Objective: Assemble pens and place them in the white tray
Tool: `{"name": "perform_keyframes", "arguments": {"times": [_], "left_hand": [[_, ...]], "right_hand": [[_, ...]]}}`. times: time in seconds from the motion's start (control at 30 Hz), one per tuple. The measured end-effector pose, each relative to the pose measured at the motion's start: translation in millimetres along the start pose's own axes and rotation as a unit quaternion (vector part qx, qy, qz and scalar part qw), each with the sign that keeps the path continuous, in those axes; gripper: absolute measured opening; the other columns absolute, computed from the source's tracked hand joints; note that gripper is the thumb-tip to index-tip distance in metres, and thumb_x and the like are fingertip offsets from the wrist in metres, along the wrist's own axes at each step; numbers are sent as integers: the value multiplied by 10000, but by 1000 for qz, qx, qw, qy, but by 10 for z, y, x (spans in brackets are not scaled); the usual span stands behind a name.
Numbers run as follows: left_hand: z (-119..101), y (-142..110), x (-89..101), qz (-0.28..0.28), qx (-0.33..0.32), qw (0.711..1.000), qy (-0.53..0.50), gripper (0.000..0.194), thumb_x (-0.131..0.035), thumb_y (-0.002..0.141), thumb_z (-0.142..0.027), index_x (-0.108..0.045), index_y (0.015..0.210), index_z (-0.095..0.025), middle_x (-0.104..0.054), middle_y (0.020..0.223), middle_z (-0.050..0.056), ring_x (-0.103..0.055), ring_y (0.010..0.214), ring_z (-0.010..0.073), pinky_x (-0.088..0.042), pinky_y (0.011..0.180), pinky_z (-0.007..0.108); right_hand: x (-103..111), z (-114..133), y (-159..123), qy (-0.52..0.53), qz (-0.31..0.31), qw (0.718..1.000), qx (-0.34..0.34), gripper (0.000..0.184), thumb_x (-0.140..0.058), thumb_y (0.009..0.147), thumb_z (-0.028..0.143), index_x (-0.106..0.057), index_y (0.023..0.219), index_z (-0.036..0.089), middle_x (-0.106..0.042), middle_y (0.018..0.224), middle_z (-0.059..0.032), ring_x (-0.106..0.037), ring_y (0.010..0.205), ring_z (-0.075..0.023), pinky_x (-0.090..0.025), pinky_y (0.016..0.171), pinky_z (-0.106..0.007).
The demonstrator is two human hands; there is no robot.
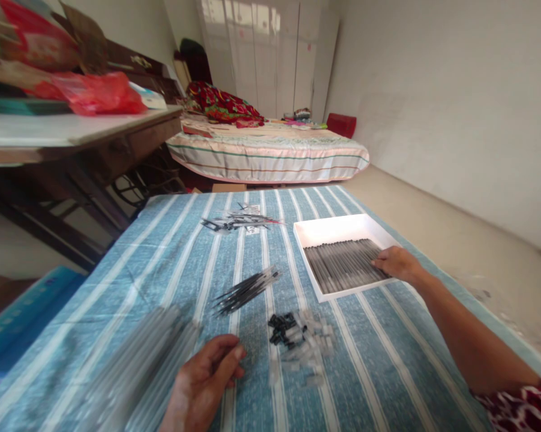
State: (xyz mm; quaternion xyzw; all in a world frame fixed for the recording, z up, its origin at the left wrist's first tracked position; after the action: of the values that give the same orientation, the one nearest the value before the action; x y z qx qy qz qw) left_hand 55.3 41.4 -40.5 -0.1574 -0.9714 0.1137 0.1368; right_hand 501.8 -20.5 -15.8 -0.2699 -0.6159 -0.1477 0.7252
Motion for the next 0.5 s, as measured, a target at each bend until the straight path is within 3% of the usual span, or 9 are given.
{"name": "perform_keyframes", "arguments": {"times": [0.33,0.5], "left_hand": [[-100,-41,81,-8,-28,999,26,253,-635,651,-428,-641,776,-208,-660,541,-7,-621,511,181,-496,460,262],[-163,-25,277,-63,-44,996,48,305,-645,646,-431,-637,819,-179,-689,613,12,-649,550,194,-523,490,267]], "right_hand": [[-11,19,29,-26,3,999,25,341,-476,811,398,-677,621,197,-659,670,-71,-611,662,-197,-393,553,-268],[-41,-21,44,-29,-3,999,36,337,-489,803,396,-682,608,201,-663,661,-74,-622,649,-203,-409,550,-274]]}}
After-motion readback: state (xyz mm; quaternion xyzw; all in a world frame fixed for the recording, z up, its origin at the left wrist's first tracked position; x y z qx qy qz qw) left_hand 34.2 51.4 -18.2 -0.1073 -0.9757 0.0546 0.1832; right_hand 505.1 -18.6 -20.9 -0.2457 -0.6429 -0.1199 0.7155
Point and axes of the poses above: each hand's wrist, its own y-axis towards the middle knuckle, its own x-axis out of the back of the hand, z = x × y, the point moved 6 cm from there along y, towards the middle knuckle
